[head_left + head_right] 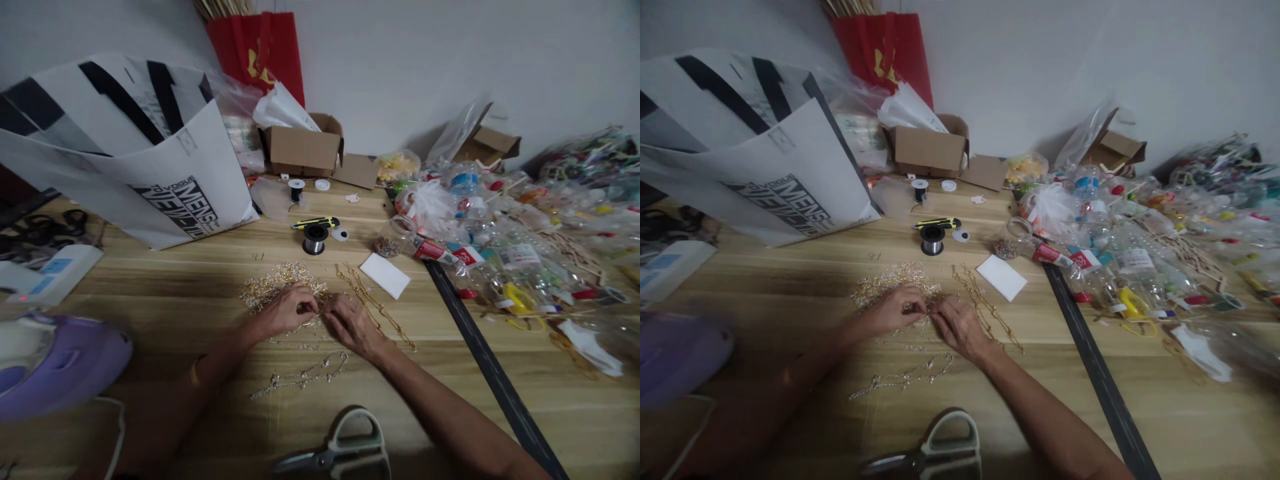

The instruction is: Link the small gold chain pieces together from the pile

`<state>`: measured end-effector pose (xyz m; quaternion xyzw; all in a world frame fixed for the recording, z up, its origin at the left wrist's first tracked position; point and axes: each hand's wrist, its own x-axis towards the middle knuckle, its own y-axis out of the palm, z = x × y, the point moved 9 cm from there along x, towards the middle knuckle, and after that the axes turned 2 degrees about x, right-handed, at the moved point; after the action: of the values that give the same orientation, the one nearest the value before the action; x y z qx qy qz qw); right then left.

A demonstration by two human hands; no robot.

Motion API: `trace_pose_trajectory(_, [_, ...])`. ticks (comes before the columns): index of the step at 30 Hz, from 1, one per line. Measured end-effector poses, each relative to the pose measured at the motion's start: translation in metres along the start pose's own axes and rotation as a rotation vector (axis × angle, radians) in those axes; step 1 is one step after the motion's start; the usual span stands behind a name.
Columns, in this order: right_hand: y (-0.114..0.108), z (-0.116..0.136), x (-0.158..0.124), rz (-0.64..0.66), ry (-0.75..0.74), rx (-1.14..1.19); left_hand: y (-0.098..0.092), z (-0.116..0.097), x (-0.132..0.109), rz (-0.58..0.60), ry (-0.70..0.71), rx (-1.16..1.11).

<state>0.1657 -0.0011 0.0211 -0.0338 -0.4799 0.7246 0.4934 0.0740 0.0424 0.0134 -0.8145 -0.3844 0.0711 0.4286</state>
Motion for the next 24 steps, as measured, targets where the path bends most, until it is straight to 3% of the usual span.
trace_pose_trajectory(9, [-0.001,-0.002,-0.001,-0.040,0.013,-0.017,0.013,-0.022,-0.007,0.110,0.189,0.154])
trace_pose_trajectory(17, [0.000,-0.004,-0.002,-0.040,-0.002,-0.026,0.010,-0.018,-0.005,0.141,0.168,0.110])
trace_pose_trajectory(24, [-0.001,-0.005,-0.002,-0.043,0.006,-0.023,-0.009,-0.005,-0.001,0.049,0.116,0.133])
